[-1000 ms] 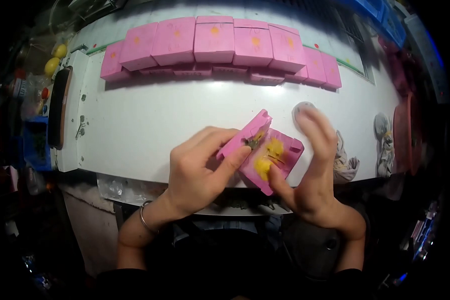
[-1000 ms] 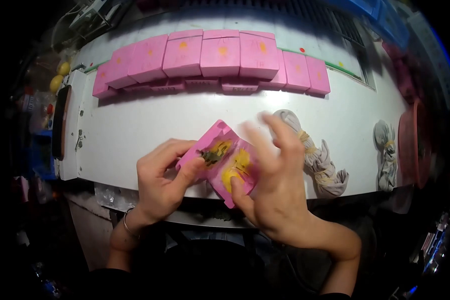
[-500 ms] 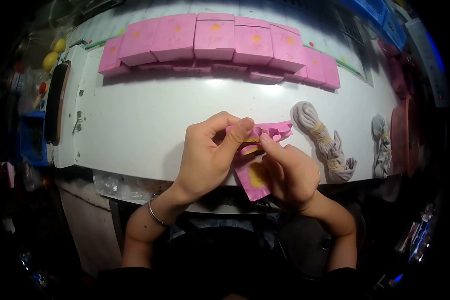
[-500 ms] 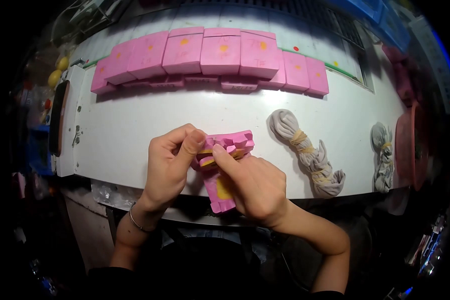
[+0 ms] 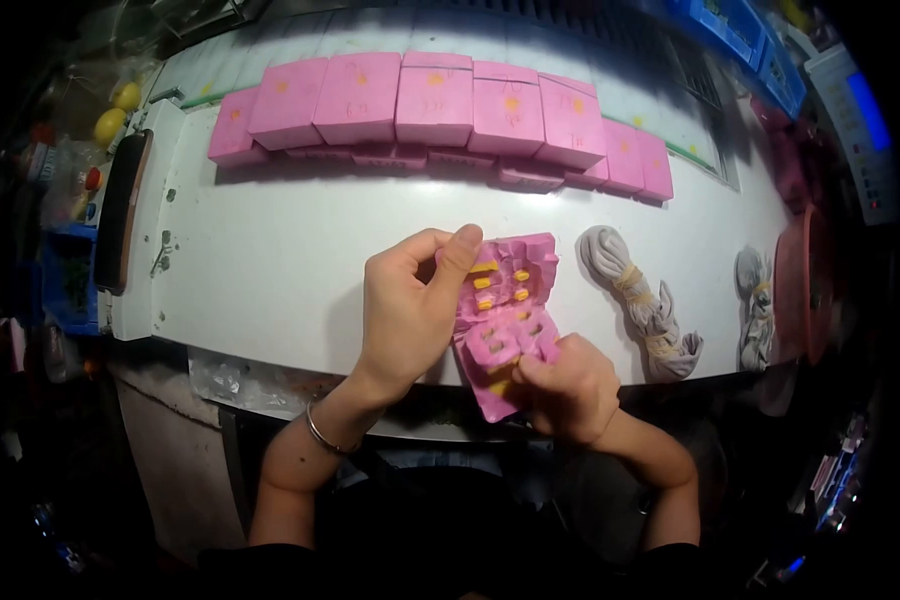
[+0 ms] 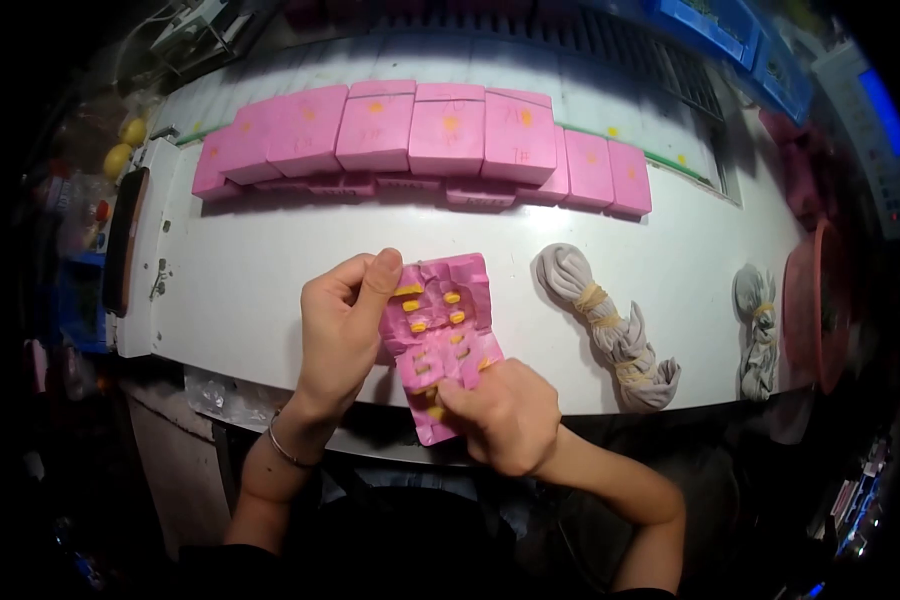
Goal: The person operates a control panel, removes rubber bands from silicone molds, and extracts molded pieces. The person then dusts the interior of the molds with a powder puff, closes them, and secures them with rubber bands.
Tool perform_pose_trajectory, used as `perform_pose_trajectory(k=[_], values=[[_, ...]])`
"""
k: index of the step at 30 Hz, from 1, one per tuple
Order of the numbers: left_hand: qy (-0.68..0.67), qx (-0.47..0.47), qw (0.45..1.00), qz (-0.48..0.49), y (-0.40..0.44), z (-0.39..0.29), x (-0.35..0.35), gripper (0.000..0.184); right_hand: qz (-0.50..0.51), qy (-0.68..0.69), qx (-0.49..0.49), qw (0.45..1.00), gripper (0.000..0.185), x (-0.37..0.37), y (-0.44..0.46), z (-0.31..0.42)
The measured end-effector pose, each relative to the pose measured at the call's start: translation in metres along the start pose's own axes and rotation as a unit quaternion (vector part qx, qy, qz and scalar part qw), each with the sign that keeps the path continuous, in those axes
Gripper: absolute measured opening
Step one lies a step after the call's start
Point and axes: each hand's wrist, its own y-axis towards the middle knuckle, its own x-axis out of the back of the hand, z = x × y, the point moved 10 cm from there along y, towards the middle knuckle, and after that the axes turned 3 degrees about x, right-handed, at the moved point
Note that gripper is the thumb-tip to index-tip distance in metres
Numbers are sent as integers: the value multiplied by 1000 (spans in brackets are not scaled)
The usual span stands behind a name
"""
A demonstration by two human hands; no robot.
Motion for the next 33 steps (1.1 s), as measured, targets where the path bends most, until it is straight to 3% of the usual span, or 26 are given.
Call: perform_pose_trajectory(k=[3, 8, 9, 10, 12, 14, 15, 16, 18, 20, 22, 23, 27, 29, 33], values=[[-17, 16, 1000, 4, -2, 2, -1, 31, -65, 46, -20, 997, 42, 14, 0, -2], [25, -96, 994, -54, 2, -23, 17, 25, -243, 121, -29, 962, 36, 74, 20, 2], [95, -205, 971, -80, -5, -51, 22, 22, -246, 117, -25, 962, 36, 76, 25, 6], [94, -211, 970, -76, -9, -61, 23, 22, -208, 156, -77, 963, 31, 69, 31, -2], [158, -306, 939, 18, -34, -100, 0, 25, -171, 191, -130, 958, 27, 61, 38, -7], [222, -275, 929, 109, -45, -101, -23, 30, -134, 197, -138, 961, 20, 54, 46, -7], [169, -276, 938, 125, -47, -94, -25, 29, -137, 213, -187, 949, 19, 49, 41, -12], [169, -277, 938, 123, -49, -94, -25, 29, -137, 212, -185, 950, 19, 50, 42, -13], [100, -184, 971, 113, -42, -79, -19, 24, -133, 103, -164, 972, 19, 62, 48, -10], [71, -169, 975, 122, -44, -73, -19, 22, -121, 94, -186, 971, 17, 63, 50, -18], [30, -120, 979, 160, -46, -61, -26, 20, -64, 83, -144, 984, 17, 52, 54, -16], [25, -121, 981, 148, -46, -59, -25, 15, -72, 160, -177, 968, 11, 44, 43, -25], [-47, -99, 987, 119, -47, -46, -25, 15, -114, 184, -188, 958, 9, 45, 35, -27], [-153, -16, 985, 80, -45, -30, -20, 17, -174, 270, -225, 920, 11, 45, 28, -33], [-224, -1, 973, 58, -42, -19, -18, 21, -221, 352, -220, 883, 11, 34, 13, -35]])
